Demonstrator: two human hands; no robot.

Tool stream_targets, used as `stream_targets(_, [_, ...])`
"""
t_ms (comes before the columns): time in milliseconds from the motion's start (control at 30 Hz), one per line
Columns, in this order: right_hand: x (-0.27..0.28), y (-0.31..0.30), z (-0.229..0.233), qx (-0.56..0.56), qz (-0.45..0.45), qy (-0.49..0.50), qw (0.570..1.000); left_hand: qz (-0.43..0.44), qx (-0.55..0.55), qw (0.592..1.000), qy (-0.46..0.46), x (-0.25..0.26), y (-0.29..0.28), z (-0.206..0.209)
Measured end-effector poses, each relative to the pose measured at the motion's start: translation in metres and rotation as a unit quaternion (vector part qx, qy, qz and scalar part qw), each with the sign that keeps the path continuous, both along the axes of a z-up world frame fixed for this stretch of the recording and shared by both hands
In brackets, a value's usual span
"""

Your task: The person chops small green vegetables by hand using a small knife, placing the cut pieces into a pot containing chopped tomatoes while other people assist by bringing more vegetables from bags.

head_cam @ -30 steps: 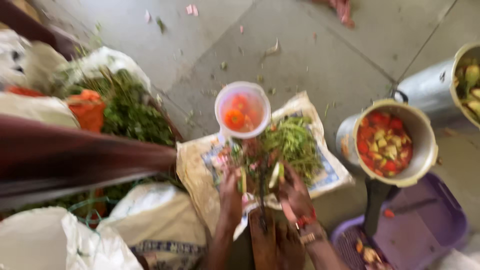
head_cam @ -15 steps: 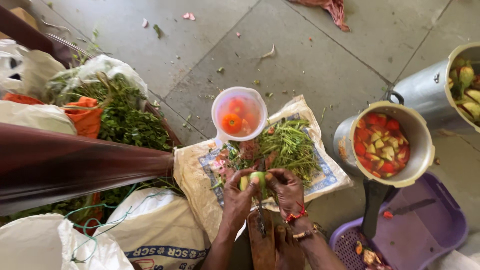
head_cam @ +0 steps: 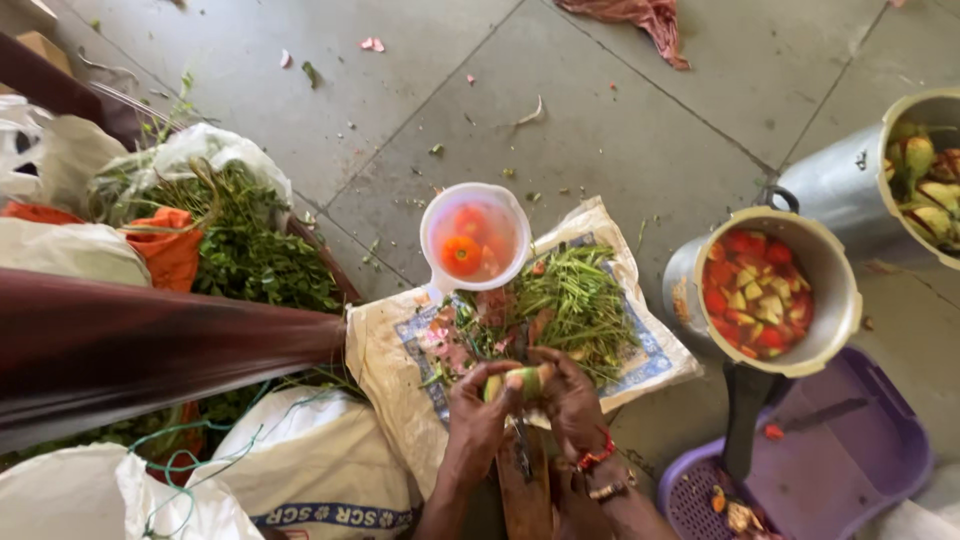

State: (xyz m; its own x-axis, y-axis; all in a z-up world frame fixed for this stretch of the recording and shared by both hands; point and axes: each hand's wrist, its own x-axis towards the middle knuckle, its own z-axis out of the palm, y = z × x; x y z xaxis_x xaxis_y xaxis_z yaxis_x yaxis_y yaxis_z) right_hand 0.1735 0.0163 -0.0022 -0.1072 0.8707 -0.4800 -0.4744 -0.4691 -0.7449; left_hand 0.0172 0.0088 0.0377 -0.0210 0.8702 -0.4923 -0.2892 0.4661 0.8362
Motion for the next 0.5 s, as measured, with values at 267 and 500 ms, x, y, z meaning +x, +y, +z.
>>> stream_targets(267, [-0.004,0.010,-0.027,0.034,-0.032,-0.120,0.992,0.061,0.033,0.998,0.000,0.014,0.012,-0.021])
stream_targets(500, [-0.014,0.007,-0.025,0.055,-0.071,-0.132,0.987,0.089,0.007,0.996,-0.024,0.014,0.020,-0.039])
